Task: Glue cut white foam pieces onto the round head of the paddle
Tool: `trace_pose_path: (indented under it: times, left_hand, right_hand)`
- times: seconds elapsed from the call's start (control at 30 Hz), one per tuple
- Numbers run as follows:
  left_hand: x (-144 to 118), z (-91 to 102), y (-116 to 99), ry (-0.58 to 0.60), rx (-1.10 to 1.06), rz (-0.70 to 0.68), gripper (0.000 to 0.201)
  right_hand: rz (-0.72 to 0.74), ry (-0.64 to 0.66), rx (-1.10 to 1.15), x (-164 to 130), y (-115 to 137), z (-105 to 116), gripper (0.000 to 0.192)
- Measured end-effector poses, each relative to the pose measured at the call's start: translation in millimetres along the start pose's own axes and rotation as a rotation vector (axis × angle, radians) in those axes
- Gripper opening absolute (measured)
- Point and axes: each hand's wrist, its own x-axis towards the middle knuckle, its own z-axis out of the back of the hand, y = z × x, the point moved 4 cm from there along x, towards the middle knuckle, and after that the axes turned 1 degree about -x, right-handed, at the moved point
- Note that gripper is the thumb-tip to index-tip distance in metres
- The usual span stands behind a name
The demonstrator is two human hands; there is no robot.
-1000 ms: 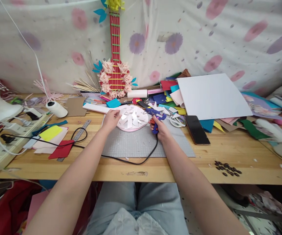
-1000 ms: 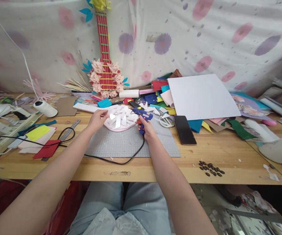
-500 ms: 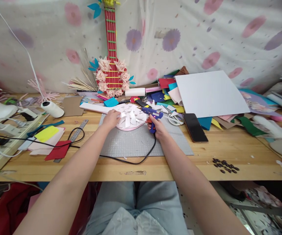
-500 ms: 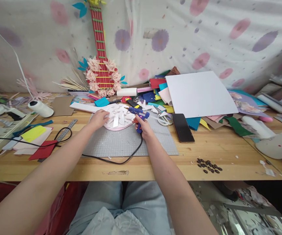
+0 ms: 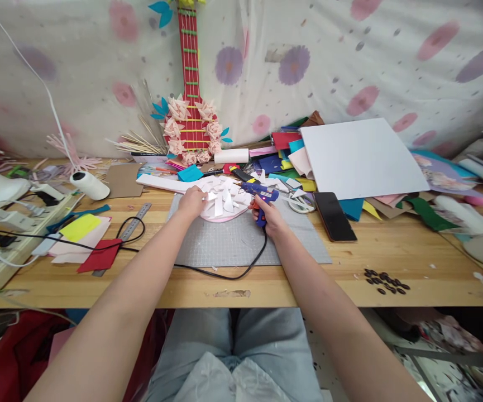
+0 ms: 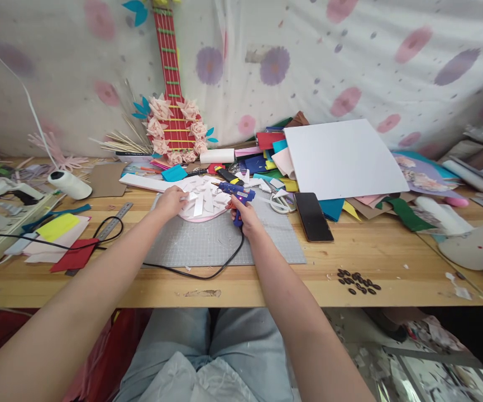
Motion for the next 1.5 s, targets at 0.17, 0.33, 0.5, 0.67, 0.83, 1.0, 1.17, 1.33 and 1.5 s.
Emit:
trace_pose_path:
  times: [0.17, 0.33, 0.5, 0.67, 0.83, 1.0, 1.17, 1.33, 1.5]
  left_hand:
    - [-1.4, 0.9, -0.6, 0.022, -0.029, 0.016, 0.026]
    - [-2.1, 23.3, 4.3, -0.106, -0.429, -0.008, 0.030]
    - [-12.7, 43.8, 12.0, -0.202, -0.448, 0.121, 0.032]
    - [-36.5, 15.9, -13.2, 0.120, -0.208, 0.061, 0.046]
    - [-39.7, -10.1, -25.2, 0.221, -0.070, 0.096, 0.063]
    - [-35.4, -18.3, -24.2, 0.193, -0.096, 0.097, 0.066]
    - [-40.3, -17.1, -28.0, 0.196, -0.121, 0.168, 0.070]
    - [-40.9, -16.1, -31.9, 0.228, -0.055, 0.168, 0.067]
    - [-40.2, -12.7, -34.0, 0.251, 0.008, 0.173, 0.064]
  right_hand:
    - [0.000, -0.010, -0.016, -0.5, 0.8, 0.0, 0.045]
    - [0.004, -0.027, -0.015, 0.1, 0.8, 1.1, 0.045]
    - [0.001, -0.025, -0.011, 1.2, -0.4, 1.1, 0.045]
    - [0.000, -0.026, -0.012, 0.3, -0.2, 0.8, 0.044]
    - [0.011, -0.030, -0.004, 0.8, -0.6, 2.3, 0.044]
    - [0.014, -0.022, -0.027, 2.1, -1.5, 1.8, 0.043]
    - [0.016, -0.031, 0.003, 0.5, 0.2, 0.9, 0.044]
    - [0.021, -0.025, 0.007, 0.3, 0.4, 0.9, 0.044]
    - [0.017, -0.030, 0.015, 0.8, -0.7, 1.0, 0.044]
